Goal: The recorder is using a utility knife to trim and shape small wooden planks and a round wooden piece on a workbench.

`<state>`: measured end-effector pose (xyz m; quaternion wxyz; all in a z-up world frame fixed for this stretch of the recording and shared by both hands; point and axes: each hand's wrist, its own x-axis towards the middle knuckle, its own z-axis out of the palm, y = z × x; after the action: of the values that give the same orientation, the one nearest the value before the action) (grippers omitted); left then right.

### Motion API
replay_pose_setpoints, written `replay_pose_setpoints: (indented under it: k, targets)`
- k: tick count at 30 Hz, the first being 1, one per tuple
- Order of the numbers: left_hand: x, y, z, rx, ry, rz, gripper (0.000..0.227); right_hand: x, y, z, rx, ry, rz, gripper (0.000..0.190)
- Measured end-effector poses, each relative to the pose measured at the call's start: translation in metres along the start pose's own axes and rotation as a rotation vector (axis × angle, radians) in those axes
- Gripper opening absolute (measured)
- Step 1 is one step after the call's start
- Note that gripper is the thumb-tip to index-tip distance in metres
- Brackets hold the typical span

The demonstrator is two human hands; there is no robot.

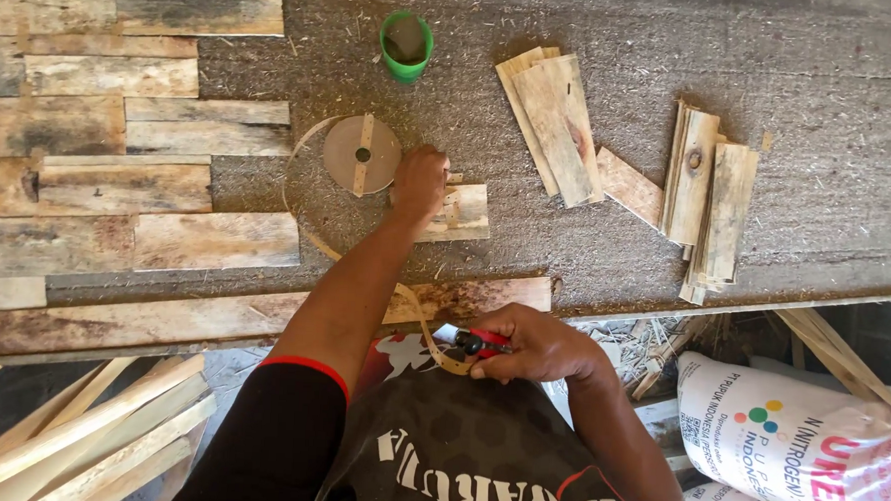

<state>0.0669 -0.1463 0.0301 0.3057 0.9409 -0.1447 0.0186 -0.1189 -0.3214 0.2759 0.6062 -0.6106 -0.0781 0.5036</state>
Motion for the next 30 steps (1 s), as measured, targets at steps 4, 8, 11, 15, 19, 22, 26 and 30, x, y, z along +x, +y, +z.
replay_pose_setpoints:
  k: [4, 8, 11, 15, 19, 22, 26, 30]
  targets:
    - [0.017, 0.008, -0.002, 0.016, -0.125, -0.037, 0.011, -0.003, -0.001, 0.004, 0.014, 0.031, 0.024, 0.015]
    - [0.021, 0.004, 0.005, 0.072, -0.248, -0.051, 0.014, -0.005, -0.004, 0.006, -0.007, 0.06, 0.0, 0.016]
    - [0.024, 0.002, 0.01, 0.09, -0.341, -0.086, 0.008, -0.004, -0.001, 0.004, -0.034, 0.067, -0.021, 0.016]
    - [0.026, 0.007, 0.008, 0.087, -0.311, -0.053, 0.01, 0.0, 0.005, 0.003, -0.051, 0.062, -0.041, 0.016]
    - [0.028, 0.009, 0.005, 0.179, -0.451, -0.094, 0.008, 0.002, 0.003, 0.002, -0.037, 0.064, -0.044, 0.017]
    - [0.029, 0.008, -0.005, -0.042, -0.449, -0.213, 0.013, 0.001, 0.002, 0.0, -0.008, 0.066, -0.032, 0.017]
    - [0.022, 0.005, -0.032, -0.349, -0.532, -0.341, 0.009, 0.002, 0.001, -0.003, -0.007, 0.076, -0.037, 0.018]
    - [0.003, 0.001, -0.048, -0.294, -0.756, -0.372, 0.01, 0.006, 0.01, -0.006, 0.006, 0.055, -0.032, 0.019]
